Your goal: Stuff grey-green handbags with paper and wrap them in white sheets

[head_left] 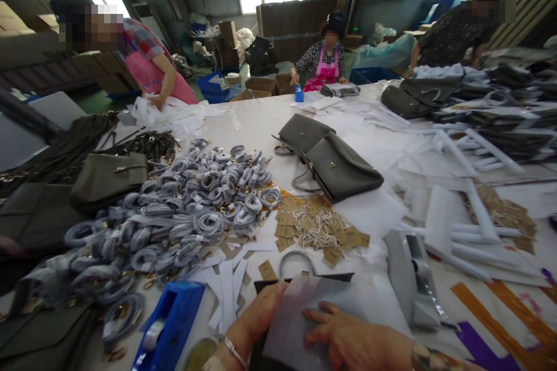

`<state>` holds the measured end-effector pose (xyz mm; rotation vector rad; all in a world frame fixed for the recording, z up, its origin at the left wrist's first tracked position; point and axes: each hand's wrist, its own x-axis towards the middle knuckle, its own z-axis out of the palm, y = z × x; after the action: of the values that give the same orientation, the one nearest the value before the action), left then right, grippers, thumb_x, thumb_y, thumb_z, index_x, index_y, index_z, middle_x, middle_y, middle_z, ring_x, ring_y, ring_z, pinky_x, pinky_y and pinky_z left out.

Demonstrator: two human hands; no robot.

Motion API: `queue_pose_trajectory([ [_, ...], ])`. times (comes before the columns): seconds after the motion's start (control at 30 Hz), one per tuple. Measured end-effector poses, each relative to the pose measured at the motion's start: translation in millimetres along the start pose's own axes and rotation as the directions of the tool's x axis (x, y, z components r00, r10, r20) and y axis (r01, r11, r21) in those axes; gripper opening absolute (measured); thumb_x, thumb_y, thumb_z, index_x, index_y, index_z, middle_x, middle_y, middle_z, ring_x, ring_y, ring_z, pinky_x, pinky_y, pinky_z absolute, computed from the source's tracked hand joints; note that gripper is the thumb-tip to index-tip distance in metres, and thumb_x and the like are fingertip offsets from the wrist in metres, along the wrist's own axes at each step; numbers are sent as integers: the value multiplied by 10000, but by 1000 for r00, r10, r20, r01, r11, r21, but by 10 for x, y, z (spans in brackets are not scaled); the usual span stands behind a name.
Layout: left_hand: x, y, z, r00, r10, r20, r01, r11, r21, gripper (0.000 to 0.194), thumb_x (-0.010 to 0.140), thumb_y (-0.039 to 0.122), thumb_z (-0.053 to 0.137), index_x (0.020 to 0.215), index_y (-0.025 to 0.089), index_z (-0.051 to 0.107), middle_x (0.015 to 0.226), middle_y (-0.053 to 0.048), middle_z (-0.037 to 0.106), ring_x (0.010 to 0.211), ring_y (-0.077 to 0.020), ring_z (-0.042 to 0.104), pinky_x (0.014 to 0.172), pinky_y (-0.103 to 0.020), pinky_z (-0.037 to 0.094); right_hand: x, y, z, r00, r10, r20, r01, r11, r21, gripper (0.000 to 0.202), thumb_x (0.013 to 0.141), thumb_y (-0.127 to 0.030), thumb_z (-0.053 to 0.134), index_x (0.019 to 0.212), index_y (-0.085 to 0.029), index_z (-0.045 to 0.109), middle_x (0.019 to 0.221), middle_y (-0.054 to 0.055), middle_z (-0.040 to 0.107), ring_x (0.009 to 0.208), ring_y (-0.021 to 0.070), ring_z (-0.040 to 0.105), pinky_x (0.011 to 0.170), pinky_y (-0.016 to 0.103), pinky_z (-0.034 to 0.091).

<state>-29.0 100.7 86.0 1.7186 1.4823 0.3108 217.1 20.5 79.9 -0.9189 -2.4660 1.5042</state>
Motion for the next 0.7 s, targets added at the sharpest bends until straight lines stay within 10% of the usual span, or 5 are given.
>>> queue_pose_trajectory([
  [0.1, -18, -38, -64, 948, 157, 276, -42, 925, -379, 489, 1014, 480, 330, 1100, 208, 727, 971, -52, 737, 892, -208, 646, 816, -349, 488, 51, 77, 52, 999, -30, 11, 30, 999, 21, 70, 671, -228, 650, 621, -223, 698, 1395, 16, 661, 1528, 338, 310, 1247, 595, 109],
  [0.33, -366, -325, 130, 1000, -24, -14, 25, 991, 131, 241, 927, 314, 456, 712, 221, 512, 724, -18, 607, 705, -180, 554, 681, -302, 375, 96, 171, 128, 989, -56, -133, 71, 991, 111, 121, 772, -316, 660, 777, -237, 751, 1272, 33, 726, 1401, 304, 507, 1229, 554, 257],
  [0.5, -555, -685, 112, 964, -260, -63, 267, 950, 165, 209, 926, 268, 490, 722, 223, 508, 677, 18, 595, 669, -166, 572, 638, -277, 355, 167, 248, 286, 874, 283, -396, -308, 951, 0, 387, 881, -227, 605, 1255, -174, 687, 1431, 151, 605, 1322, 291, 554, 1144, 470, 445],
  [0.7, -519, -644, -25, 952, -297, -75, 304, 892, 334, 169, 940, 213, 496, 839, 194, 630, 798, -44, 695, 767, -212, 665, 699, -311, 459, 303, 150, 288, 799, 426, -424, -545, 812, -211, 764, 816, -168, 667, 1548, -177, 449, 1434, 180, 570, 1215, 381, 567, 1030, 550, 506],
])
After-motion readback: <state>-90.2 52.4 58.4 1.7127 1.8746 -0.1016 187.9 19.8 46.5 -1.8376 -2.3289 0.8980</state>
